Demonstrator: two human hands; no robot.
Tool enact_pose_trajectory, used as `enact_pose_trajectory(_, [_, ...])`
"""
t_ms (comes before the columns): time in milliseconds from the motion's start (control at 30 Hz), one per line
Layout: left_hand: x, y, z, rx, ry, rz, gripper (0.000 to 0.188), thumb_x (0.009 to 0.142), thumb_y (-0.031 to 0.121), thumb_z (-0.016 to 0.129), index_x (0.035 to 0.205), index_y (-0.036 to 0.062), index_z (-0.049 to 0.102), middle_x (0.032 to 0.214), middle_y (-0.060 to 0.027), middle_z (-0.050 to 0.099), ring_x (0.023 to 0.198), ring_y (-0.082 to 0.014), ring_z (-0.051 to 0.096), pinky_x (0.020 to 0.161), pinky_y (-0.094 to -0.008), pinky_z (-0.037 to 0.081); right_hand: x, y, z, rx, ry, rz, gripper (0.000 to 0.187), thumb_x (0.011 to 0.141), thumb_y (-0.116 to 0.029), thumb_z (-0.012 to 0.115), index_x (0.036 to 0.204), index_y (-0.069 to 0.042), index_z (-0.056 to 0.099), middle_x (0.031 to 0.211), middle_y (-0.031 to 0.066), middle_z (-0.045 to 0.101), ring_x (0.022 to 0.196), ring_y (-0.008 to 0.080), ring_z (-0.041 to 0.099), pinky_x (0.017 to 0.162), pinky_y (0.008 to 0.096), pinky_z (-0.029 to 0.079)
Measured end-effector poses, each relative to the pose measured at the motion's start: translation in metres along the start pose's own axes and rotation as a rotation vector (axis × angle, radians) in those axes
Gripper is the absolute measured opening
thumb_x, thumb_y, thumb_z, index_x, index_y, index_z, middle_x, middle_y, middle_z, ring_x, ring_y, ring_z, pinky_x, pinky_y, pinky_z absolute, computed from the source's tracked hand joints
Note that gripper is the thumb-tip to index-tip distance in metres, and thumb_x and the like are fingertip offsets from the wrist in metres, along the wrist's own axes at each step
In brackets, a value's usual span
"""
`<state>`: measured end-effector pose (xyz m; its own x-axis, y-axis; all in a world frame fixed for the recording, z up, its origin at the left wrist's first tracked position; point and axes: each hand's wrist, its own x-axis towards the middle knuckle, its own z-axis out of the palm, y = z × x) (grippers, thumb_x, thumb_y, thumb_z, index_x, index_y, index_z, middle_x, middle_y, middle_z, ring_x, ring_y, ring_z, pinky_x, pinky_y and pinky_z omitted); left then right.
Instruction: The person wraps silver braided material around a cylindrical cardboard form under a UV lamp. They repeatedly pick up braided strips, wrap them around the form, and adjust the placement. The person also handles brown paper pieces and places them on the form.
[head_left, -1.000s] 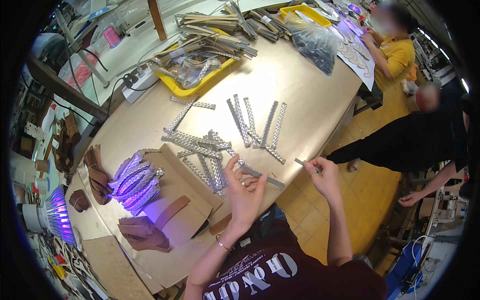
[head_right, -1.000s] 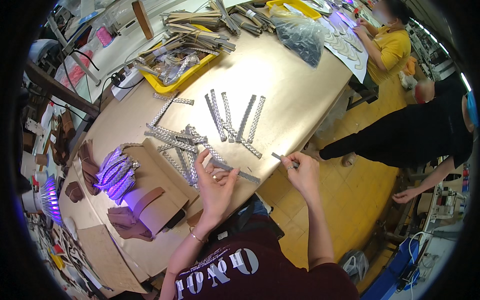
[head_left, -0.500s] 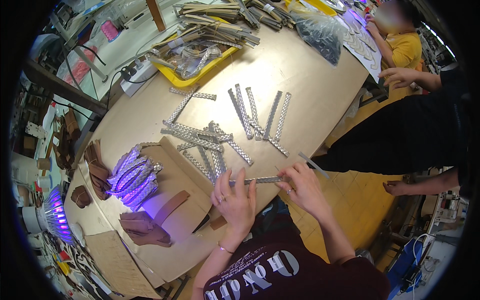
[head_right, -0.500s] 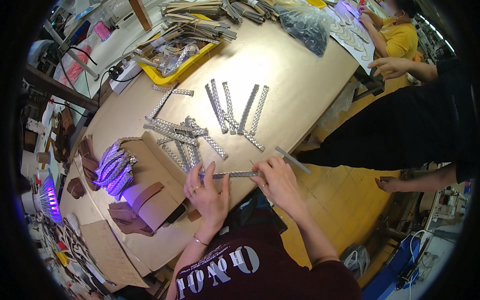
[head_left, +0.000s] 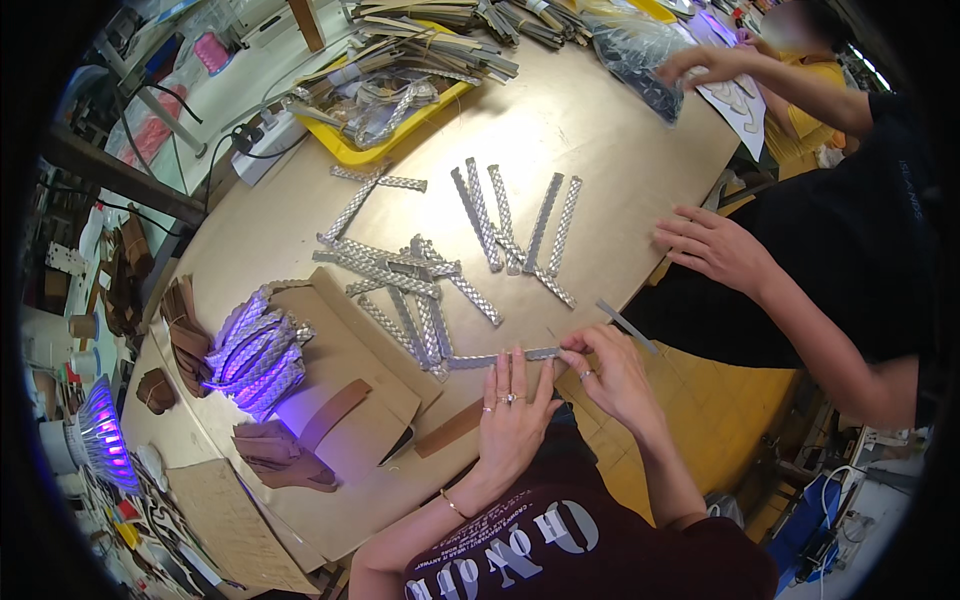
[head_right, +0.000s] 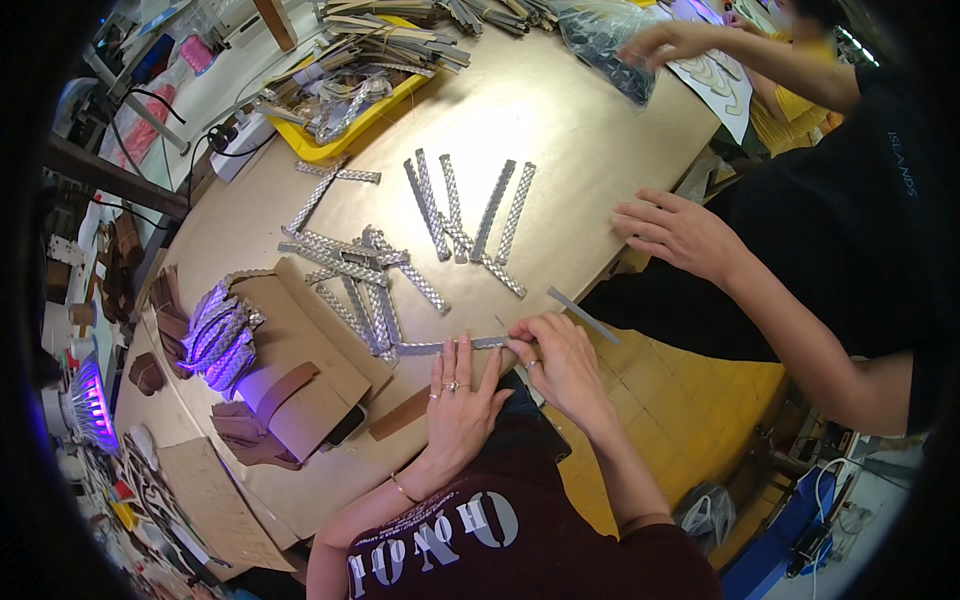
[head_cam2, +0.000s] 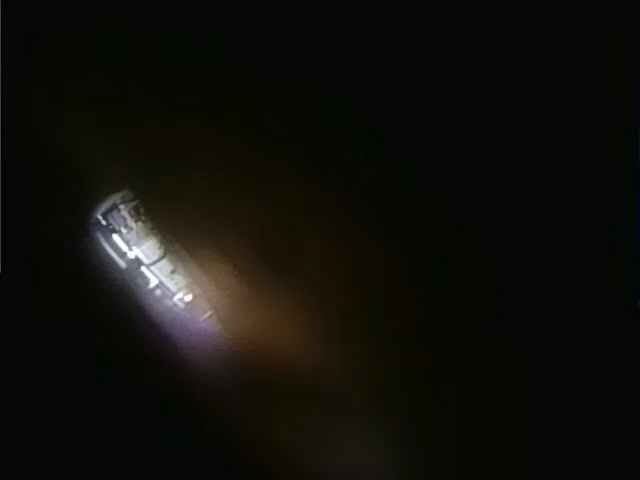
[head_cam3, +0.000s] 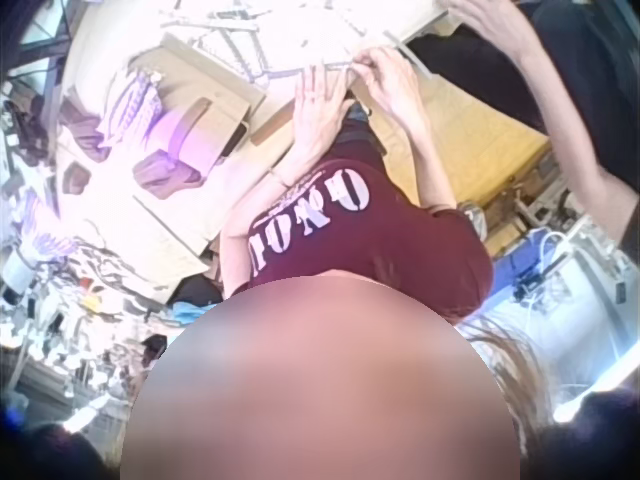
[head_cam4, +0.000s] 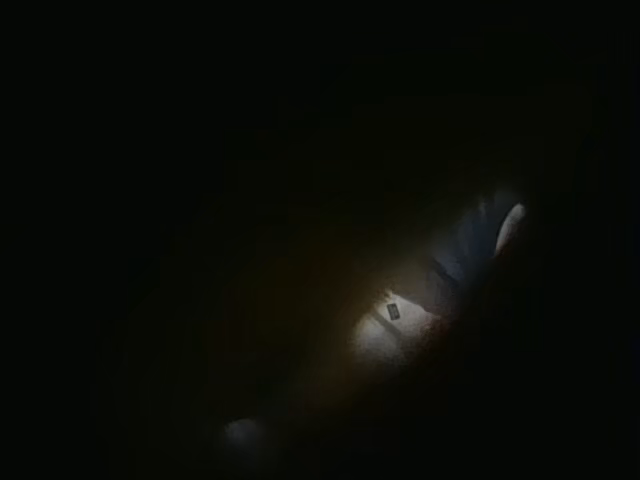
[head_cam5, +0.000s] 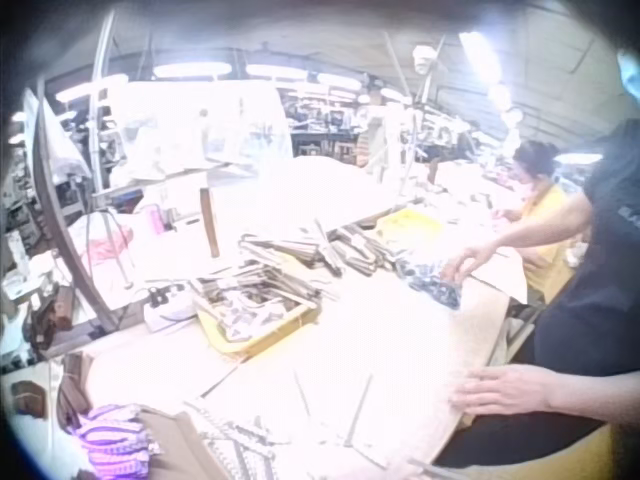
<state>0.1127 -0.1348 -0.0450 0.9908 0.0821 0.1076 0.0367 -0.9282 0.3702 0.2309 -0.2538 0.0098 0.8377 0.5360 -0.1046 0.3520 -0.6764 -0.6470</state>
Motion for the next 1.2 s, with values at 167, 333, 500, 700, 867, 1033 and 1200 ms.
enact_pose_trajectory(167, [0.001,0.001,0.002,0.057,0.011,0.014,0.056,0.089,0.039,0.062,0.139,0.0166,0.051,0.146,-0.0271,0.036,0.135,-0.0433,0.035,0.113,-0.0492,0.026,0.004,-0.003,0.0,-0.075,-0.011,0.004,0.011,0.084,-0.014,0.068,0.092,-0.009,0.065,0.086,0.0034,0.062,0.088,0.0222,0.059,0.076,0.0366,0.039])
enact_pose_trajectory(333, [0.0,0.002,0.007,0.148,0.031,0.034,0.056,0.088,0.041,0.062,0.137,0.0173,0.052,0.144,-0.0282,0.038,0.133,-0.0438,0.038,0.112,-0.0495,0.027,0.006,-0.003,0.001,-0.138,-0.05,0.024,0.009,0.085,-0.016,0.066,0.091,-0.01,0.064,0.086,0.0032,0.061,0.089,0.0222,0.058,0.078,0.0374,0.036])
enact_pose_trajectory(500, [0.0,0.003,0.009,0.227,0.033,0.059,0.057,0.087,0.043,0.062,0.136,0.016,0.052,0.141,-0.0298,0.041,0.13,-0.0446,0.042,0.111,-0.0509,0.03,0.006,-0.007,0.004,-0.329,-0.055,-0.05,0.008,0.088,-0.016,0.062,0.09,-0.009,0.06,0.086,0.0055,0.058,0.089,0.0254,0.056,0.077,0.0403,0.035])
enact_pose_trajectory(700, [0.001,0.0,0.004,0.312,0.014,0.105,0.051,0.09,0.038,0.057,0.135,0.0142,0.052,0.139,-0.0291,0.043,0.127,-0.0441,0.045,0.109,-0.0504,0.033,0.001,-0.029,0.004,-0.438,-0.065,-0.102,0.006,0.087,-0.01,0.059,0.089,-0.005,0.057,0.09,0.0107,0.056,0.092,0.029,0.054,0.079,0.0407,0.034])
enact_pose_trajectory(867, [-0.002,-0.001,0.009,0.388,-0.033,0.107,0.041,0.093,0.024,0.045,0.132,0.0127,0.053,0.142,-0.0279,0.042,0.13,-0.0399,0.044,0.112,-0.0475,0.028,0.001,-0.033,0.001,-0.117,-0.311,-0.076,0.011,0.092,-0.015,0.056,0.094,-0.004,0.057,0.092,0.0136,0.057,0.09,0.0341,0.055,0.08,0.0428,0.04])
enact_pose_trajectory(1033, [-0.005,-0.005,0.012,0.174,0.061,0.045,0.046,0.091,0.042,0.056,0.132,0.0202,0.056,0.145,-0.0205,0.041,0.136,-0.0346,0.036,0.111,-0.0462,0.026,0.011,-0.023,-0.009,0.265,-0.365,0.015,0.023,0.096,-0.024,0.056,0.098,-0.001,0.055,0.088,0.0149,0.059,0.084,0.0304,0.058,0.078,0.0383,0.046])
enact_pose_trajectory(1200, [-0.005,-0.008,0.006,0.111,0.033,0.047,0.049,0.089,0.045,0.06,0.131,0.0209,0.057,0.145,-0.018,0.041,0.136,-0.0329,0.037,0.109,-0.0467,0.027,0.012,-0.022,-0.01,0.32,-0.371,0.071,0.027,0.096,-0.027,0.057,0.099,0.0,0.054,0.088,0.0167,0.062,0.082,0.0279,0.062,0.074,0.0367,0.048])
